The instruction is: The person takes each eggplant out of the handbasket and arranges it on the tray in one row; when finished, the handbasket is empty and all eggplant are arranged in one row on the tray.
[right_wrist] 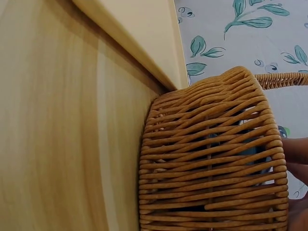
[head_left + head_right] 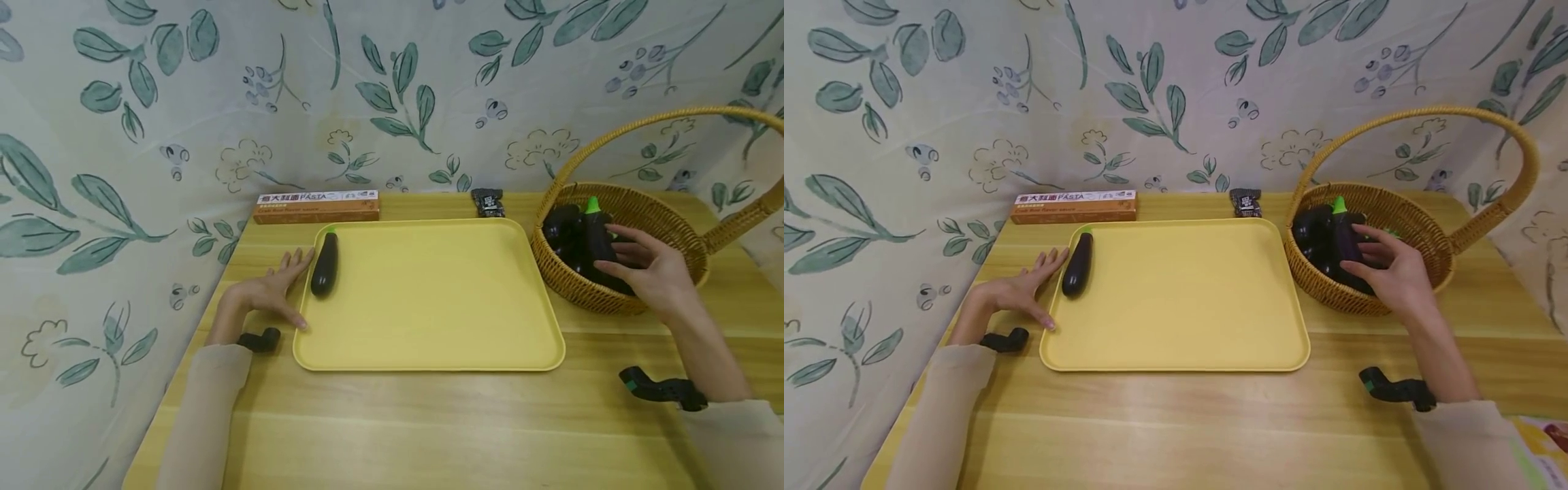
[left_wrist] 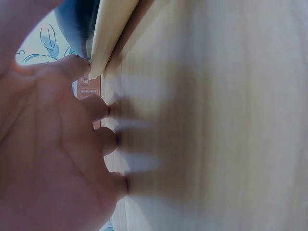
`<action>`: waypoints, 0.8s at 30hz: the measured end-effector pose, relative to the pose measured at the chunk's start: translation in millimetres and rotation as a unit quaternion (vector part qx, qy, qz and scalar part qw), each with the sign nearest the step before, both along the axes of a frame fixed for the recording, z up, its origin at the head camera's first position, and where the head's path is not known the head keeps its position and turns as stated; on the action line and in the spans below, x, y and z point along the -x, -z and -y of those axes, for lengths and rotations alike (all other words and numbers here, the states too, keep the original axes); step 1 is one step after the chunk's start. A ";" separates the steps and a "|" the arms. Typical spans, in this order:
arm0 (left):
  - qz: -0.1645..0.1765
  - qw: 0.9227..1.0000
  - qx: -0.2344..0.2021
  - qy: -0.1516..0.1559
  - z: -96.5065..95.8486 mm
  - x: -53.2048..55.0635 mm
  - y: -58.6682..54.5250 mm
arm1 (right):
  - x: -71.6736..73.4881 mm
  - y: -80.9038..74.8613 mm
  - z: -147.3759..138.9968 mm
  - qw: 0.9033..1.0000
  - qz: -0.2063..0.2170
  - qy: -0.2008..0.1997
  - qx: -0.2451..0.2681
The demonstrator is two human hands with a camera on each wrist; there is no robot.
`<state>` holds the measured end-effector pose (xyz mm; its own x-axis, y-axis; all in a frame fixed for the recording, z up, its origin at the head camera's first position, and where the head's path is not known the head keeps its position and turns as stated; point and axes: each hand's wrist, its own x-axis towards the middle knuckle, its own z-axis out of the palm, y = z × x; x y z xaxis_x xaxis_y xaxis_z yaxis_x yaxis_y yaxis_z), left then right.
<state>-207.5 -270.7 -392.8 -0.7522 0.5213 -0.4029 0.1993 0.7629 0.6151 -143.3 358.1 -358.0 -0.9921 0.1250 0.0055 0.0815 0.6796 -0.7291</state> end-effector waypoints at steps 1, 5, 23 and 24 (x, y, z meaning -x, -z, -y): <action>0.000 1.000 0.000 0.000 -1.0 0.2 -0.5 | -0.8 0.0 -0.9 1.000 -0.004 0.005 -0.001; -0.001 1.000 0.005 0.000 -2.4 0.2 -1.2 | -2.1 -2.7 -1.9 1.000 -0.014 0.027 0.008; -0.002 1.000 0.001 -0.002 -1.4 1.0 -0.7 | 0.2 -43.6 0.7 0.997 0.064 0.028 0.034; -0.002 1.000 0.000 -0.002 -1.3 1.2 -0.4 | -1.4 -46.0 0.6 0.997 0.069 0.018 0.019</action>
<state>-208.7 -269.4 -392.4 -0.7559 0.5190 -0.3991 0.1993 0.7631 0.6148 -141.9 357.4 -312.0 -0.9780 0.1576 -0.1365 0.2067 0.6468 -0.7342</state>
